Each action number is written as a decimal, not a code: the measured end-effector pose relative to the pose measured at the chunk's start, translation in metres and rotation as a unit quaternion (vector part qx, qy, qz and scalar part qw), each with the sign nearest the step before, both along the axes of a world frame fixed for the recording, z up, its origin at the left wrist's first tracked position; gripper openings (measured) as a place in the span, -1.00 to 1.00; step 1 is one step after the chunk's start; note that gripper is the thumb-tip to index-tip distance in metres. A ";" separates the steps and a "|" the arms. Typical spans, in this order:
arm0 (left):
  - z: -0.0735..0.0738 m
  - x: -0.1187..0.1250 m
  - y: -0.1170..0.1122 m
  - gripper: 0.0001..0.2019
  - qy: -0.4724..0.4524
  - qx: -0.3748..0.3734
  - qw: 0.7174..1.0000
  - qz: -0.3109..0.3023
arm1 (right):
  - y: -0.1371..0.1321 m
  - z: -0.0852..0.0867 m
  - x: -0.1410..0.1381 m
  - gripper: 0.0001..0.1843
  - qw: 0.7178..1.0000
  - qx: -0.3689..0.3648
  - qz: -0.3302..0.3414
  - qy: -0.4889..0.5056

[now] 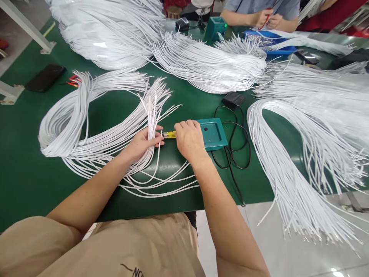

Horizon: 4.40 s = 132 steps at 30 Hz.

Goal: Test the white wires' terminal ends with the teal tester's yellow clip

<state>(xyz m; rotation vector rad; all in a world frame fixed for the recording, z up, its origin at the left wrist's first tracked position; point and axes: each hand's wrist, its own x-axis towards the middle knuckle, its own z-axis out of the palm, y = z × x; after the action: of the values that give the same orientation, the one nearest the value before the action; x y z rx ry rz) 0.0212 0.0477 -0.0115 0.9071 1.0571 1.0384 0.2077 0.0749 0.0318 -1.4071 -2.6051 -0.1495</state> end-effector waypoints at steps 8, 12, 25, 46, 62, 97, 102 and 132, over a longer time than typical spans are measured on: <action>0.000 0.001 0.002 -0.56 0.007 0.005 1.000 -0.004 | 0.003 -0.005 0.001 -0.76 0.998 -0.035 0.029 -0.033; -0.002 0.002 0.002 -0.56 0.028 0.011 1.000 -0.002 | 0.004 -0.008 0.001 -0.66 0.997 -0.032 0.039 -0.051; -0.001 0.008 0.003 -0.57 0.099 -0.013 0.995 0.022 | 0.009 0.000 0.001 -0.61 0.994 -0.078 0.054 -0.057; 0.006 -0.009 0.004 -0.53 0.015 0.025 0.999 0.026 | -0.070 -0.002 -0.051 -0.70 0.982 -0.034 0.173 0.059; 0.007 -0.019 0.004 -0.57 -0.011 -0.005 0.996 -0.085 | -0.039 0.014 -0.046 -0.74 0.892 -0.212 -0.224 0.329; 0.011 -0.013 0.001 -0.67 0.138 0.069 0.988 -0.020 | -0.030 -0.020 -0.052 -0.68 0.689 -0.301 -0.241 0.613; 0.012 -0.012 0.001 -0.67 0.150 0.068 0.986 -0.016 | -0.030 -0.020 -0.056 -0.81 0.601 -0.339 -0.223 0.688; 0.011 -0.015 0.002 -0.69 0.112 0.082 0.988 -0.067 | -0.033 -0.008 -0.042 -0.80 0.618 -0.363 -0.240 0.655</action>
<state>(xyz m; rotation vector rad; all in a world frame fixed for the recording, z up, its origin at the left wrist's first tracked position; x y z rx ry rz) 0.0058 0.0500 -0.0004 1.2359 1.0898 0.9354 0.1661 0.0419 0.0242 -1.4062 -0.9605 1.4251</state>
